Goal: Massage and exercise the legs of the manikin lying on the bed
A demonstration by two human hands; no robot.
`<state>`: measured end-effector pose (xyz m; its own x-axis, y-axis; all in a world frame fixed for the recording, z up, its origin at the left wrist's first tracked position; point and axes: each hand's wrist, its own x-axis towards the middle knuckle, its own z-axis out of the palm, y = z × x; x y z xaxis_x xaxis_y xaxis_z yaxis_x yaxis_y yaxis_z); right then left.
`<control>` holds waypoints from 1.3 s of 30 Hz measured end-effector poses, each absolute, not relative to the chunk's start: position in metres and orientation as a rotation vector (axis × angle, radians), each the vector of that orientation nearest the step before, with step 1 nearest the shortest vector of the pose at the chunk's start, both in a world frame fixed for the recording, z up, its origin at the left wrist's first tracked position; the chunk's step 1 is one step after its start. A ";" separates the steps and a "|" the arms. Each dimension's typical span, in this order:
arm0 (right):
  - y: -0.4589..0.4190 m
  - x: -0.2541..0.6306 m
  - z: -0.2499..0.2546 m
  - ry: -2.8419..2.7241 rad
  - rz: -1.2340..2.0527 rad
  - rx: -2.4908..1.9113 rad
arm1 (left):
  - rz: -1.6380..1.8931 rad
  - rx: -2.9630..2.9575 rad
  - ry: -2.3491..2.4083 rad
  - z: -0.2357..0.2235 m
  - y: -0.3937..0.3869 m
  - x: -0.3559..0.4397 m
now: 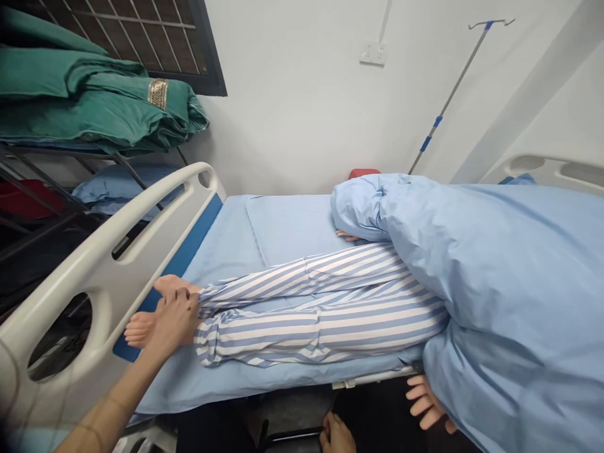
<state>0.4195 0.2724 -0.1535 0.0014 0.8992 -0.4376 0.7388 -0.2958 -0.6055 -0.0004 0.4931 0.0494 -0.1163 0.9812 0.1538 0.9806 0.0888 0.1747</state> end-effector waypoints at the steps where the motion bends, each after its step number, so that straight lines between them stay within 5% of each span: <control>1: 0.278 0.410 -0.141 -1.769 1.217 -2.005 | 0.405 2.102 2.327 0.053 0.493 0.002; 8: 0.364 0.300 -0.008 -2.231 0.929 -1.363 | 1.078 2.076 1.982 0.068 0.539 0.064; 13: 0.423 0.252 0.017 -2.374 0.505 -1.181 | 0.793 1.915 2.196 0.026 0.573 0.077; 21: 0.533 0.193 0.060 -2.334 0.435 -1.229 | 0.421 2.003 2.299 0.000 0.578 0.065; 31: 0.613 0.162 0.018 -2.334 0.309 -1.596 | 1.157 1.982 2.085 0.002 0.546 0.048; 36: 0.609 0.163 0.023 -2.331 0.338 -1.600 | 0.851 2.573 1.694 0.024 0.524 0.027; 39: 0.610 0.163 0.024 -2.299 0.365 -1.579 | 1.080 2.282 1.843 0.039 0.536 0.034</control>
<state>0.1632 0.6100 0.0243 -0.3334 0.9349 0.1220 0.8510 0.3541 -0.3878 0.0339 0.5361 0.0390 0.0662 0.8662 0.4953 0.8553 -0.3049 0.4189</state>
